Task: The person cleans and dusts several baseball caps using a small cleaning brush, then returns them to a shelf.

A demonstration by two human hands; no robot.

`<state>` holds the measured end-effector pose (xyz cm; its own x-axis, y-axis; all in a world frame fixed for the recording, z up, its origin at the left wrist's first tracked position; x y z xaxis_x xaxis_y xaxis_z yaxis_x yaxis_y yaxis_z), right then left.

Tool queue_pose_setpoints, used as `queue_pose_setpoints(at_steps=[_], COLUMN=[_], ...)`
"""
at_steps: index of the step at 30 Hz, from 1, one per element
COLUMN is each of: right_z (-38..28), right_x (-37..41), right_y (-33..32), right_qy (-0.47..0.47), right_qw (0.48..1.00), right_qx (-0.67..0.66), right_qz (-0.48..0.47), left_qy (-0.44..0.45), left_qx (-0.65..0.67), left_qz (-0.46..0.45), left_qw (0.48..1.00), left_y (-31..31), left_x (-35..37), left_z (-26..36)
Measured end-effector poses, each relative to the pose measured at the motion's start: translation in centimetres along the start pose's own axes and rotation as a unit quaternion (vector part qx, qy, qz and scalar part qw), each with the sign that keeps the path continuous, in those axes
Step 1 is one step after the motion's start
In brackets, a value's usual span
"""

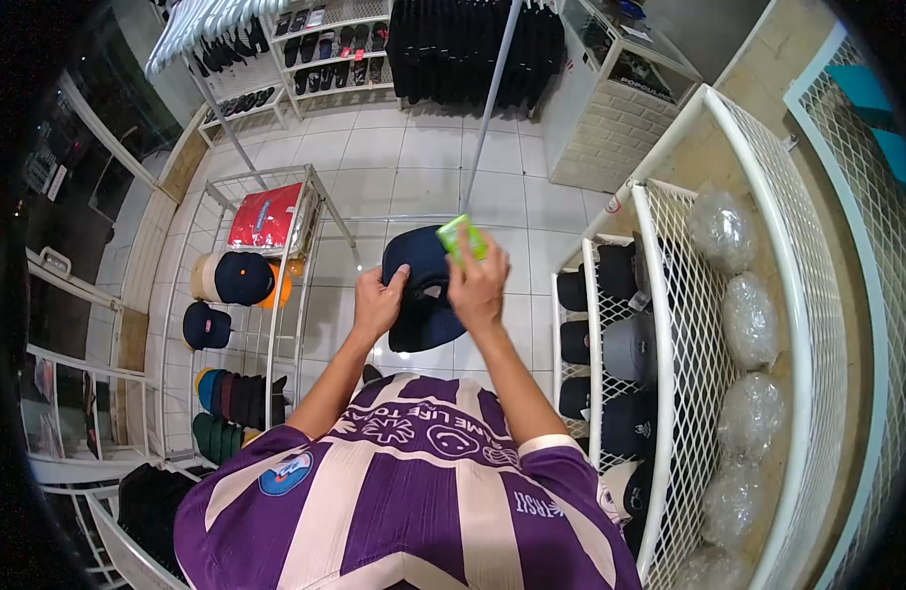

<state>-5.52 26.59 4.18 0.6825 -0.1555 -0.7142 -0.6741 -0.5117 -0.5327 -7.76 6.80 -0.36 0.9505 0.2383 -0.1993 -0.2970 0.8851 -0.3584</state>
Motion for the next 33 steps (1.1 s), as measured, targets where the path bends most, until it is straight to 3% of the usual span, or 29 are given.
queue_pose_setpoints(at_steps=[2, 4, 5, 7, 10, 12, 14, 18, 19, 20, 22, 24, 27, 29, 30, 32, 33], right_z=[-2.3, 0.1, 3.3, 5.8, 8.0, 11.0, 11.6, 13.9, 15.9, 16.4, 15.3, 14.3, 19.3, 20.4, 20.7, 20.0, 20.1], right_x=[1.1, 0.4, -0.2, -2.1, -3.5, -2.7, -3.0, -3.3, -2.6, -3.6, -7.4, -11.1, -12.6, -15.0, -16.7, -20.3, -21.6], right_y=[1.1, 0.9, 1.3, -1.3, -6.1, -5.7, -4.4, -0.1, 2.4, 2.1, 1.9, 1.7, 4.5, 6.1, 6.1, 5.8, 6.0], right_qy=[-0.071, -0.057, 0.025, 0.069, 0.154, 0.251, 0.264, 0.284, 0.423, 0.422, 0.378, 0.297, 0.360, 0.406, 0.403, 0.317, 0.275], right_qw=[0.994, 0.998, 0.998, 0.995, 0.976, 0.925, 0.927, 0.932, 0.831, 0.834, 0.836, 0.923, 0.904, 0.849, 0.849, 0.910, 0.930], right_qx=[-0.029, 0.009, 0.027, 0.062, -0.047, -0.232, -0.221, -0.199, -0.354, -0.347, -0.388, -0.234, -0.214, -0.329, -0.330, -0.262, -0.240], right_qz=[-0.080, -0.040, -0.060, 0.024, 0.148, 0.168, 0.151, 0.109, 0.069, 0.081, 0.093, 0.078, 0.082, 0.081, 0.090, 0.049, 0.036], left_qy=[-0.020, -0.031, -0.034, -0.040, -0.065, -0.174, -0.288, -0.387, -0.391, -0.394, -0.375, -0.351, -0.366, -0.348, -0.342, -0.186, -0.026], left_qx=[-0.025, -0.002, -0.004, -0.032, 0.037, 0.169, 0.302, 0.343, 0.353, 0.364, 0.356, 0.384, 0.402, 0.376, 0.375, 0.195, 0.104], left_qz=[-0.008, -0.016, -0.015, -0.001, 0.056, 0.028, -0.013, -0.099, -0.134, -0.169, -0.169, -0.179, -0.213, -0.271, -0.278, -0.210, -0.225], left_qw=[0.999, 0.999, 0.999, 0.999, 0.996, 0.970, 0.909, 0.850, 0.839, 0.827, 0.839, 0.835, 0.812, 0.815, 0.816, 0.940, 0.968], left_y=[0.4, 0.7, 0.9, 0.9, 0.0, 1.9, 4.7, 10.7, 12.5, 14.2, 16.4, 18.6, 21.3, 23.4, 23.8, 22.3, 22.3], left_x=[-0.1, -0.2, -0.4, -1.0, -3.1, -4.9, -5.6, -8.2, -9.0, -9.9, -12.6, -15.3, -19.0, -21.7, -22.8, -26.4, -28.4], left_z=[0.2, -0.1, -0.5, -1.6, -1.5, -4.3, -4.4, -5.5, -5.5, -5.2, -4.8, -4.1, -2.7, -3.4, -2.5, -0.1, 2.0])
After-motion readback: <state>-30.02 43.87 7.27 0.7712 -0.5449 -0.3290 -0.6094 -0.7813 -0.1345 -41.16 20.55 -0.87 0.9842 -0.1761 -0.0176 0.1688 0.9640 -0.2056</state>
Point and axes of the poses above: each hand's wrist, its own x-axis away from the middle knuckle, its own y-axis out of the palm, z = x × y, the point moved 10 cm from there along -x, towards the middle knuckle, and after that the axes turned 8 degrees about z, right-handed, at the moved point
